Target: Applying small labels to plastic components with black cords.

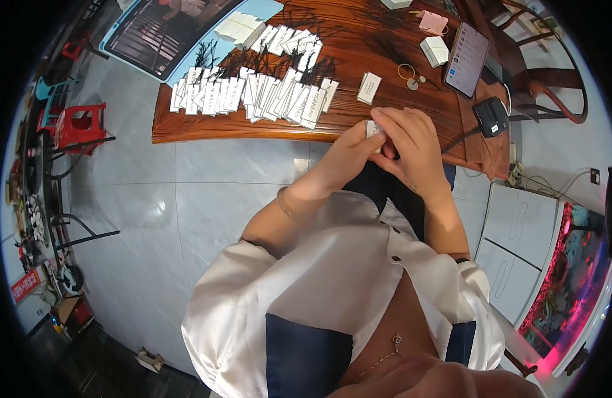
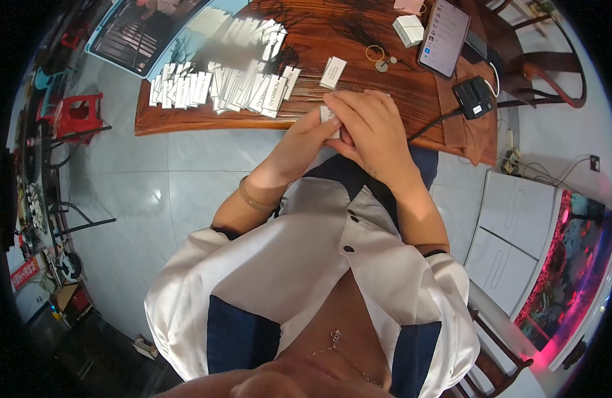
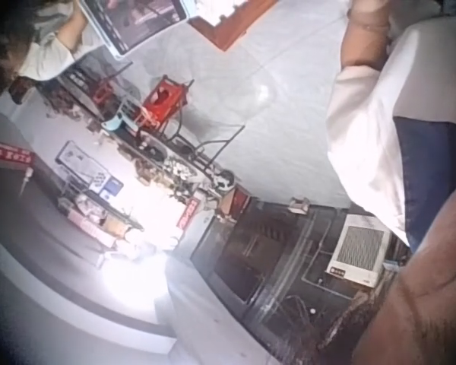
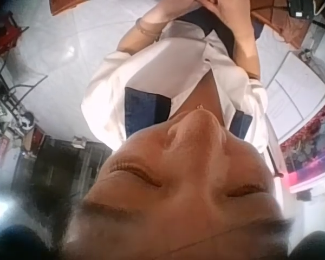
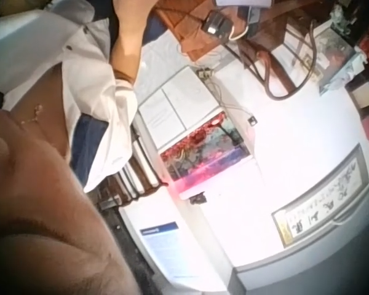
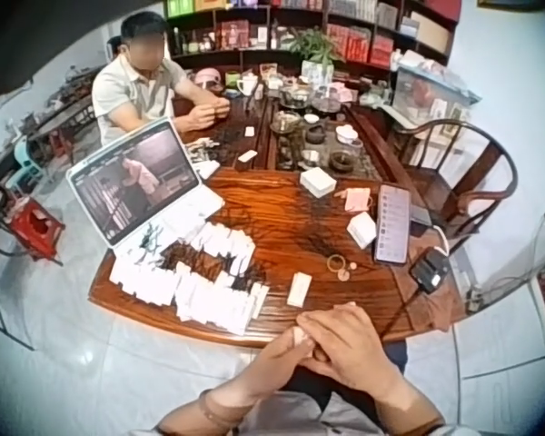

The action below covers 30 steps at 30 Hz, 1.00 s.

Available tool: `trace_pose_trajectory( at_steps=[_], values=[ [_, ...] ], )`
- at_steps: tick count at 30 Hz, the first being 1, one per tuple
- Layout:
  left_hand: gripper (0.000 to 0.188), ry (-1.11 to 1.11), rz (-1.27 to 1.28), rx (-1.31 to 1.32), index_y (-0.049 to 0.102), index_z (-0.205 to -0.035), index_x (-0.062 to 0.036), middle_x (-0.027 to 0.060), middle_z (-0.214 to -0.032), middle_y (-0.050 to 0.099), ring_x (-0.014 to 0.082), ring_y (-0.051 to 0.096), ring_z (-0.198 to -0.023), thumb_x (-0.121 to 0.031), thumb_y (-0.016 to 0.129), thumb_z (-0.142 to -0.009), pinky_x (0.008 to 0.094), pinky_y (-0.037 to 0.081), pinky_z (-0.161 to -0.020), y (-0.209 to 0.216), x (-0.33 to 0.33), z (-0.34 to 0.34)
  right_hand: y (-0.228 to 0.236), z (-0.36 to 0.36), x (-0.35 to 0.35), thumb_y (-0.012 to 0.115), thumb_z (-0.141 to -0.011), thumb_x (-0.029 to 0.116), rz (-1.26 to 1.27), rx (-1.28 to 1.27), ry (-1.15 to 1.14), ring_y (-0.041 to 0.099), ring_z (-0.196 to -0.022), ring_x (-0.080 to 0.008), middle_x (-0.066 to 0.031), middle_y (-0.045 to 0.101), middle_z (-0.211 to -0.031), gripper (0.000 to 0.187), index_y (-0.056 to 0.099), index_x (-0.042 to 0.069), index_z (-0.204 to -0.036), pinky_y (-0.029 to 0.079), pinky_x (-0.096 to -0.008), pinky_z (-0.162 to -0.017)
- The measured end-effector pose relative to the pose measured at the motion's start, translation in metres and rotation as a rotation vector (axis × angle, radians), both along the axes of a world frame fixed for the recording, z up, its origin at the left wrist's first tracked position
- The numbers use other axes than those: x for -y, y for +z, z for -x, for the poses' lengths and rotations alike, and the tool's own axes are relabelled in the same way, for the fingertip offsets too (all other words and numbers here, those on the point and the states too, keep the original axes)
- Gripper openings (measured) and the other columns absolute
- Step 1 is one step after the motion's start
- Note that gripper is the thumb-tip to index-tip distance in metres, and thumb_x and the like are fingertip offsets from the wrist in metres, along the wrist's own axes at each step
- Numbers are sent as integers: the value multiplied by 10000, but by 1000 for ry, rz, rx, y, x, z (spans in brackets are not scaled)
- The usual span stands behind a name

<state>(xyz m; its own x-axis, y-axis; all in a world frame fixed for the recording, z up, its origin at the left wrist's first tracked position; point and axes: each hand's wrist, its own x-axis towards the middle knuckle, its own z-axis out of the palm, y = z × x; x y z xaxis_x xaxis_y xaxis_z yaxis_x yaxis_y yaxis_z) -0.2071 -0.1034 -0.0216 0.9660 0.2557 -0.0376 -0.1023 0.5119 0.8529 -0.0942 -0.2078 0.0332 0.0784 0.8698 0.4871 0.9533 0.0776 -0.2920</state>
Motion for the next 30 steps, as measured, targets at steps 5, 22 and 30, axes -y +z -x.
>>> trace_pose_trajectory(
  at_steps=[5,22,30],
  values=[
    [181,48,100,-31,516,-980,-7,45,-888,554,107,546,-815,-155,413,-987,239,463,-695,3,1,0,-4,2,1,775,-614,191,19,-25,-27,556,-1036,-264,-84,583,-1154,639,550,59,-1198,404,-443,-936],
    [188,242,67,-88,502,-1048,7,46,-826,548,95,502,-664,-136,394,-990,230,450,-623,3,-1,4,-6,-34,-1,687,-777,234,42,-262,-182,560,-1027,-317,-123,597,-1095,389,603,81,-1124,442,-397,-876],
    [181,183,-19,-105,498,-1022,-8,55,-822,537,105,471,-686,-148,389,-989,234,412,-619,6,-3,7,-35,-127,-35,618,-834,156,17,62,-519,628,-806,-316,-111,643,-907,120,670,70,-900,506,-392,-689]
  ],
)
